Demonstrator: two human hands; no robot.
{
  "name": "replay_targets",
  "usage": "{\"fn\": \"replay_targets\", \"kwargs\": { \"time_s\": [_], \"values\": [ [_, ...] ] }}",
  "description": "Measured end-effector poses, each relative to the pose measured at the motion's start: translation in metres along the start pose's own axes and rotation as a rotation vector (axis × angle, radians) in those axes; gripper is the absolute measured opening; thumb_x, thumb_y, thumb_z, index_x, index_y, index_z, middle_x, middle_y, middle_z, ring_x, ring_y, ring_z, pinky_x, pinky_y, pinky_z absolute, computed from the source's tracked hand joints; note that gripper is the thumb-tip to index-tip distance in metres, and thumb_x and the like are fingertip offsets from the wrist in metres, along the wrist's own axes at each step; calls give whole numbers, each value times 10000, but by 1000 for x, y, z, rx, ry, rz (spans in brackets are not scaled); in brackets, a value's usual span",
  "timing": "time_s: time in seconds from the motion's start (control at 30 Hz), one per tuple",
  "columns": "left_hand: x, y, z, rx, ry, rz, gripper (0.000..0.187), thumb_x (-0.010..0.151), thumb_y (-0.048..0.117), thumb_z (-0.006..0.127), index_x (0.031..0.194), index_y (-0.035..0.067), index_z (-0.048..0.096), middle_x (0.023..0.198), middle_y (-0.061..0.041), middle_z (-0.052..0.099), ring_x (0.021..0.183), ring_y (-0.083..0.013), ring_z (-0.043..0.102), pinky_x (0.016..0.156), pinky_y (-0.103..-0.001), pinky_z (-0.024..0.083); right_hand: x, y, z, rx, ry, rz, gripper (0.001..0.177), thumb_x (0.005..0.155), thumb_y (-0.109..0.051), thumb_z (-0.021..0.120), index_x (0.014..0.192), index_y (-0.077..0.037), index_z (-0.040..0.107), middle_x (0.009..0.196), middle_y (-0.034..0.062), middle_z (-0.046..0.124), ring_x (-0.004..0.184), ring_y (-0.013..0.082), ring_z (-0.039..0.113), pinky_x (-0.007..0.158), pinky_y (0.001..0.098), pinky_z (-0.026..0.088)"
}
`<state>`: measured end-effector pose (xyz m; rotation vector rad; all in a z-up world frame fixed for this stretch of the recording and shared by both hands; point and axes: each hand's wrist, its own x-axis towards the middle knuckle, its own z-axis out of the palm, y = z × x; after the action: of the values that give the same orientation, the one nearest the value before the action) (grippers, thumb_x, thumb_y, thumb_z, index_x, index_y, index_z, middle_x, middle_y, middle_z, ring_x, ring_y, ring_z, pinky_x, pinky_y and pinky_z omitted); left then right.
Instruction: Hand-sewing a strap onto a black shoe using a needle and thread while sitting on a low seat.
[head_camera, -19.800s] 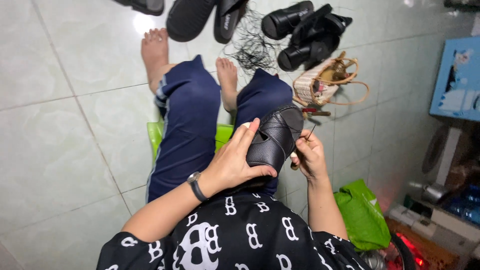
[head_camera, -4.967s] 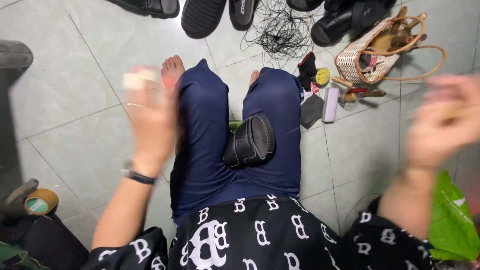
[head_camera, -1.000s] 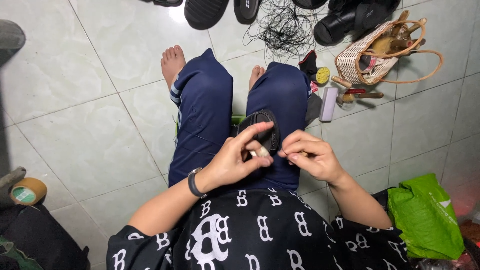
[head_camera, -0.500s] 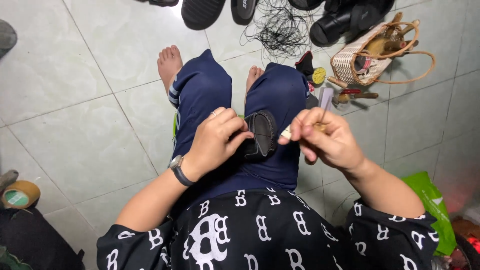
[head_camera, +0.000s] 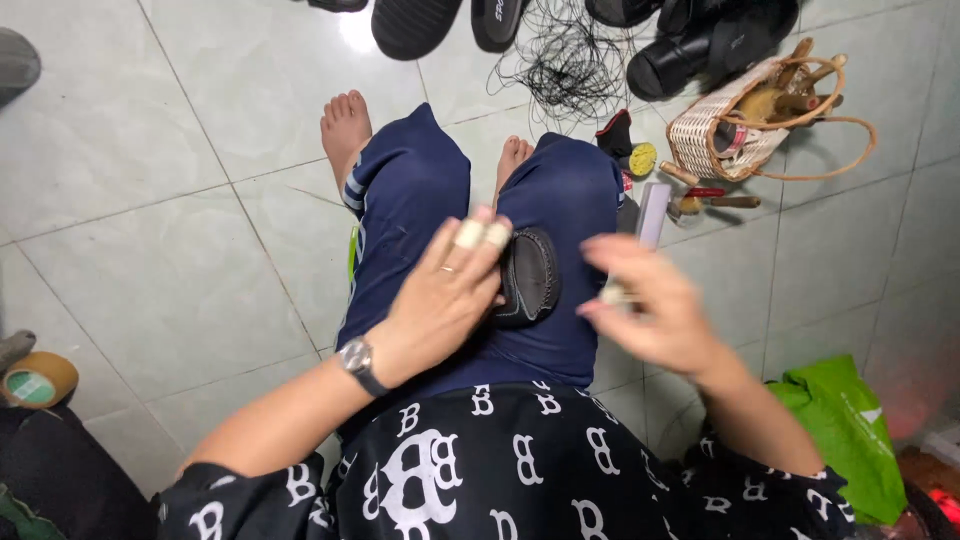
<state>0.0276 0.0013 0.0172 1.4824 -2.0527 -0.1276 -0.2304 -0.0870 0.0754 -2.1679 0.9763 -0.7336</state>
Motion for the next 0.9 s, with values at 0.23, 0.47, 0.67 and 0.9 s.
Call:
{"fn": "replay_targets", "kwargs": {
  "time_s": [0.23, 0.47, 0.67, 0.9],
  "values": [
    [31, -2, -23, -1702, -349, -365, 195, 949, 125, 552, 855, 22, 688, 1036, -154, 634, 956, -276, 634, 767, -367, 524, 8, 7, 26, -291, -397, -285, 342, 935, -156, 452, 1218, -124, 641, 648, 13, 557, 535, 199, 542, 455, 313, 485],
    [23, -15, -14, -992, -311, -489, 99, 894, 181, 650, 861, 99, 695, 762, -70, 683, 704, -257, 682, 617, -329, 544, 20, 16, 28, -234, -521, -296, 360, 937, -141, 422, 1228, -138, 634, 569, 5, 468, 522, 194, 515, 458, 320, 474],
    [-12, 8, 17, -133, -362, -37, 295, 803, 409, 652, 706, 133, 606, 706, -24, 465, 607, -230, 512, 513, -366, 396, 28, 17, 25, -305, -547, -360, 355, 930, -156, 436, 1221, -175, 638, 557, -4, 458, 514, 187, 506, 467, 319, 481],
    [-5, -19, 12, -280, -187, -127, 330, 931, 281, 531, 639, 128, 520, 667, -19, 416, 612, -237, 538, 528, -332, 440, 21, 35, 29, -233, -491, -324, 362, 904, -99, 477, 1213, -156, 655, 536, 17, 445, 482, 204, 503, 468, 320, 487]
  ]
}}
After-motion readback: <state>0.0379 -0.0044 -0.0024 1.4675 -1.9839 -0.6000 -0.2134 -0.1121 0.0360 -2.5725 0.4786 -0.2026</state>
